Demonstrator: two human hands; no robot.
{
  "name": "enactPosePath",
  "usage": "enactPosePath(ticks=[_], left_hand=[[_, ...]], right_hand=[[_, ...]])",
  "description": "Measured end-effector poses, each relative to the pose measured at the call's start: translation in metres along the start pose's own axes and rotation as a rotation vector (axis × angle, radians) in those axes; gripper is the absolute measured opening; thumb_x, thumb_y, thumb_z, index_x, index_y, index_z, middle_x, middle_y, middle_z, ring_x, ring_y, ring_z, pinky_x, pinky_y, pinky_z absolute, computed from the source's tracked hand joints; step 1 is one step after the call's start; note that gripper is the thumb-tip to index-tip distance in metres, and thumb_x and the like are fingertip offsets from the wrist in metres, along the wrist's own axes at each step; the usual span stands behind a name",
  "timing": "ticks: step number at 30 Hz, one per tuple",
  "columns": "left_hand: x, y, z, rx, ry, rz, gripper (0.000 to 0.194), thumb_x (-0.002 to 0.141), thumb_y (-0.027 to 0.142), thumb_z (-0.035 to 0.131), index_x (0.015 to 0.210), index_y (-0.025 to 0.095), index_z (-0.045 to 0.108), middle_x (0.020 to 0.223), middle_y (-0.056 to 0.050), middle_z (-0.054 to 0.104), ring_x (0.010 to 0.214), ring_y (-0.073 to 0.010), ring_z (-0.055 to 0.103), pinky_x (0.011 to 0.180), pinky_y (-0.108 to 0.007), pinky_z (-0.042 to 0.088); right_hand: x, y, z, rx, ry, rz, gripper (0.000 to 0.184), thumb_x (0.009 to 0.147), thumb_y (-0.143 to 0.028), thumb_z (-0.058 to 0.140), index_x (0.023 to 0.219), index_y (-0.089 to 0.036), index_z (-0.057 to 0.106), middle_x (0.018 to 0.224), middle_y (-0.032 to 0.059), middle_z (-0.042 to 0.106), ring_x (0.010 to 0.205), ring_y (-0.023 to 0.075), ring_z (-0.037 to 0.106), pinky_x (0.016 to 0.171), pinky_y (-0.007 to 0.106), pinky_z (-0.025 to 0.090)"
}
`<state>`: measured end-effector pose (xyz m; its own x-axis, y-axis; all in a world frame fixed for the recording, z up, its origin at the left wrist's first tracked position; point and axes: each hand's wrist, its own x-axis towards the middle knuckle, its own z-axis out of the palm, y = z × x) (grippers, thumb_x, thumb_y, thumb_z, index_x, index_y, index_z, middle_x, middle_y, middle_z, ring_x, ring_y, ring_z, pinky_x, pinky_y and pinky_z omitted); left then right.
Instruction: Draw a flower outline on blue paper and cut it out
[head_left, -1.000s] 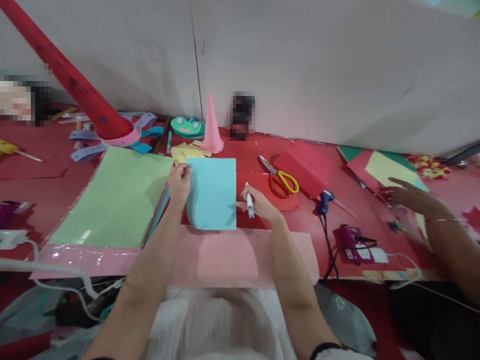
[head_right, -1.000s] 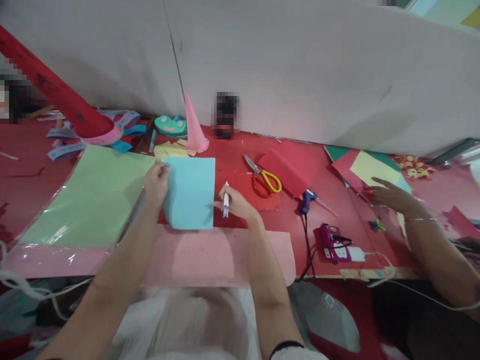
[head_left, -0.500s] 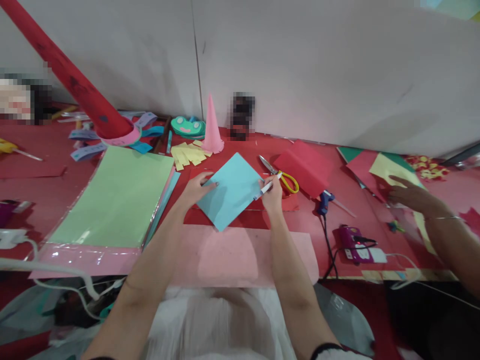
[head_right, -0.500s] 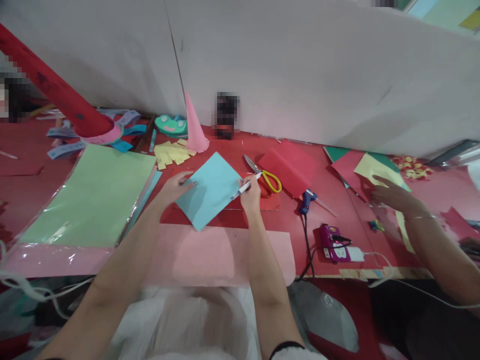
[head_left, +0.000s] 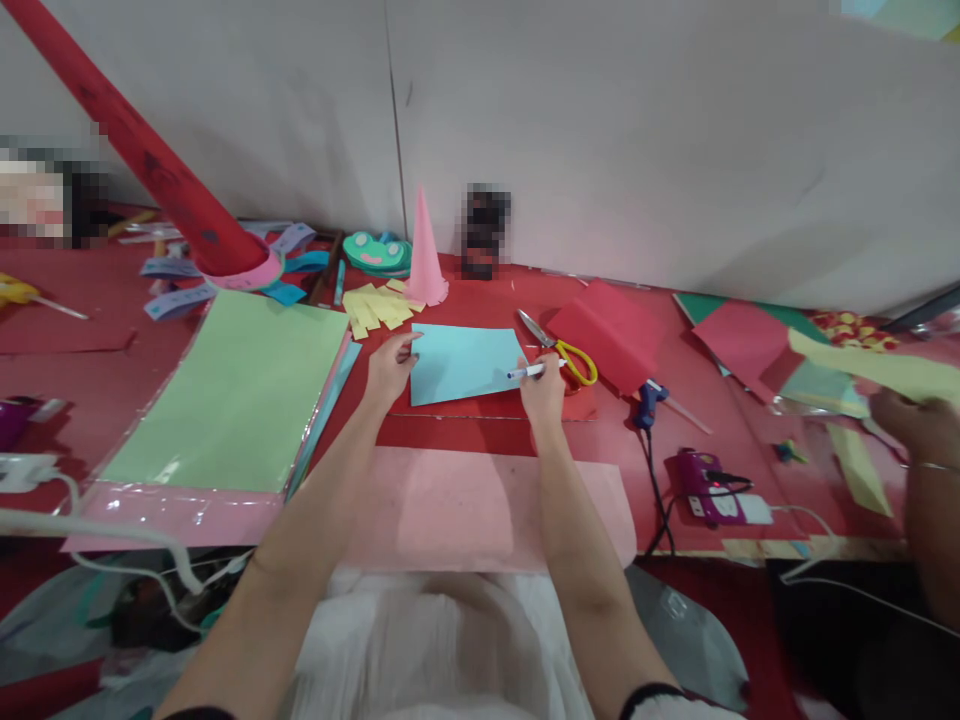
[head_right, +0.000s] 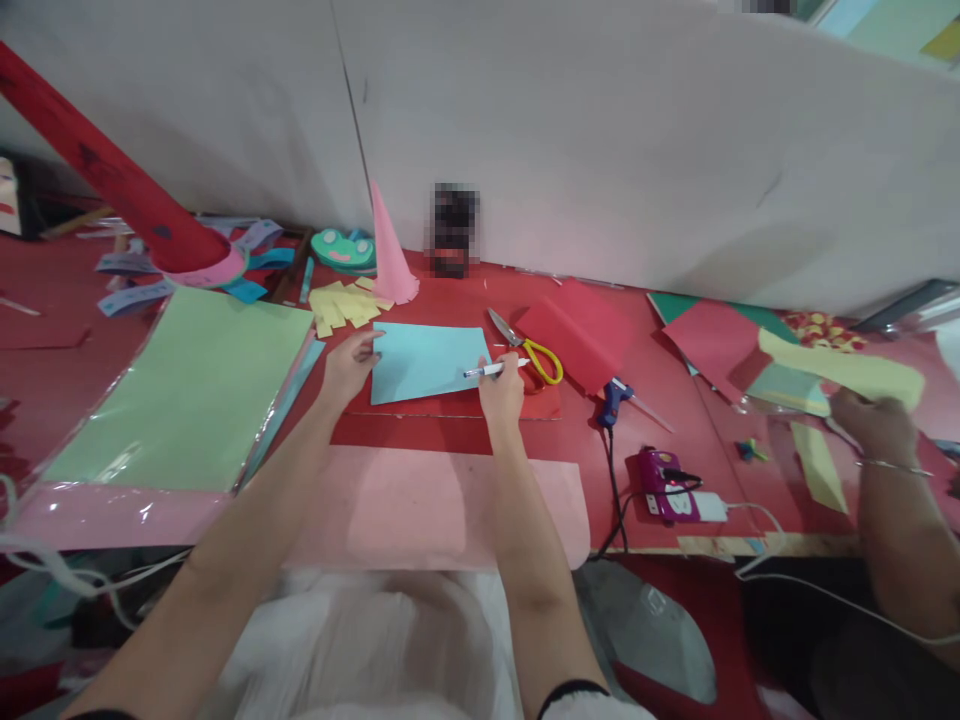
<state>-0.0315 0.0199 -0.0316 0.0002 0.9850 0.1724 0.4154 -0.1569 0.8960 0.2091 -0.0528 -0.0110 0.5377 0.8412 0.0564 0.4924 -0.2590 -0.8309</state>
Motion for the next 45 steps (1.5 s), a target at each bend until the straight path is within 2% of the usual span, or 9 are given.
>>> enactPosePath(ticks=[9, 13, 17, 22, 28, 31, 36, 41, 45], left_hand=[[-0.005, 0.006, -0.01, 0.274, -0.101, 0.148, 0.025, 0.079, 0.022, 0.063, 0.103, 0.023, 0.071, 0.137, -0.004, 0.055, 0.129, -0.0246, 0.048, 0.111, -0.039, 0.037], [-0.01, 0.011, -0.018, 0.356, -0.289, 0.196, 0.035, 0.083, 0.036, 0.064, 0.116, 0.026, 0.067, 0.155, -0.004, 0.033, 0.141, -0.0281, 0.031, 0.117, -0.047, 0.023], [-0.015, 0.017, -0.021, 0.452, -0.521, 0.174, 0.043, 0.086, 0.045, 0.062, 0.126, 0.031, 0.061, 0.155, -0.003, 0.033, 0.146, -0.0307, 0.019, 0.116, -0.058, 0.005], [-0.017, 0.02, -0.02, 0.518, -0.647, 0.155, 0.04, 0.088, 0.039, 0.058, 0.128, 0.034, 0.059, 0.158, 0.0, 0.026, 0.148, -0.0279, 0.01, 0.116, -0.057, -0.003], [-0.015, 0.017, -0.018, 0.575, -0.668, 0.152, 0.041, 0.088, 0.035, 0.056, 0.129, 0.034, 0.058, 0.158, 0.001, 0.026, 0.148, -0.0269, 0.011, 0.115, -0.058, -0.006], [-0.016, 0.019, -0.017, 0.602, -0.657, 0.167, 0.043, 0.088, 0.037, 0.055, 0.131, 0.033, 0.056, 0.158, 0.0, 0.025, 0.148, -0.0273, 0.012, 0.115, -0.059, -0.005], [-0.018, 0.025, -0.016, 0.639, -0.663, 0.161, 0.045, 0.088, 0.029, 0.054, 0.133, 0.034, 0.054, 0.159, -0.001, 0.023, 0.148, -0.0252, 0.012, 0.116, -0.057, -0.003], [-0.016, 0.023, -0.018, 0.634, -0.664, 0.159, 0.043, 0.088, 0.031, 0.057, 0.131, 0.035, 0.056, 0.158, 0.001, 0.026, 0.147, -0.0247, 0.014, 0.117, -0.056, -0.002], [-0.014, 0.014, -0.019, 0.611, -0.65, 0.196, 0.04, 0.09, 0.031, 0.055, 0.129, 0.036, 0.057, 0.157, 0.002, 0.029, 0.147, -0.0244, 0.017, 0.117, -0.056, -0.001]], right_hand=[[0.001, 0.003, -0.003, -0.192, -0.047, -0.072, 0.019, 0.073, -0.004, 0.041, 0.082, -0.022, 0.045, 0.077, 0.0037, 0.056, 0.071, 0.0191, 0.05, 0.059, 0.026, 0.029], [0.0, 0.003, -0.004, -0.212, -0.044, -0.071, 0.022, 0.073, -0.003, 0.04, 0.084, -0.021, 0.047, 0.079, 0.0039, 0.057, 0.07, 0.0185, 0.049, 0.059, 0.026, 0.028], [-0.002, 0.002, -0.002, -0.233, -0.034, -0.068, 0.022, 0.073, -0.002, 0.041, 0.085, -0.021, 0.046, 0.078, 0.0041, 0.056, 0.069, 0.0188, 0.049, 0.058, 0.026, 0.029], [-0.002, 0.002, 0.0, -0.248, 0.013, -0.035, 0.017, 0.076, -0.007, 0.046, 0.085, -0.021, 0.046, 0.077, 0.0046, 0.057, 0.069, 0.0206, 0.052, 0.061, 0.029, 0.035], [-0.001, -0.004, -0.007, 0.051, 0.387, -0.244, 0.027, 0.084, -0.048, 0.055, 0.08, -0.023, 0.044, 0.078, 0.0055, 0.058, 0.078, 0.0223, 0.058, 0.074, 0.037, 0.047], [-0.011, -0.016, 0.002, 0.419, 0.138, -0.303, 0.031, 0.089, -0.054, 0.045, 0.087, -0.023, 0.049, 0.066, -0.0008, 0.058, 0.061, 0.0153, 0.058, 0.066, 0.031, 0.05], [-0.02, -0.032, 0.035, 0.785, -0.373, -0.069, 0.05, 0.088, -0.063, 0.039, 0.077, -0.02, 0.063, 0.048, -0.0029, 0.054, 0.046, 0.0115, 0.052, 0.06, 0.029, 0.053], [-0.01, -0.021, 0.053, 0.848, -0.428, 0.107, 0.045, 0.077, -0.063, 0.057, 0.062, -0.021, 0.058, 0.031, -0.0104, 0.03, 0.031, 0.0068, 0.028, 0.048, 0.027, 0.052], [-0.006, -0.013, 0.052, 0.935, -0.393, 0.136, 0.038, 0.074, -0.058, 0.063, 0.065, -0.021, 0.058, 0.035, -0.0106, 0.035, 0.034, 0.0063, 0.031, 0.046, 0.024, 0.05]])
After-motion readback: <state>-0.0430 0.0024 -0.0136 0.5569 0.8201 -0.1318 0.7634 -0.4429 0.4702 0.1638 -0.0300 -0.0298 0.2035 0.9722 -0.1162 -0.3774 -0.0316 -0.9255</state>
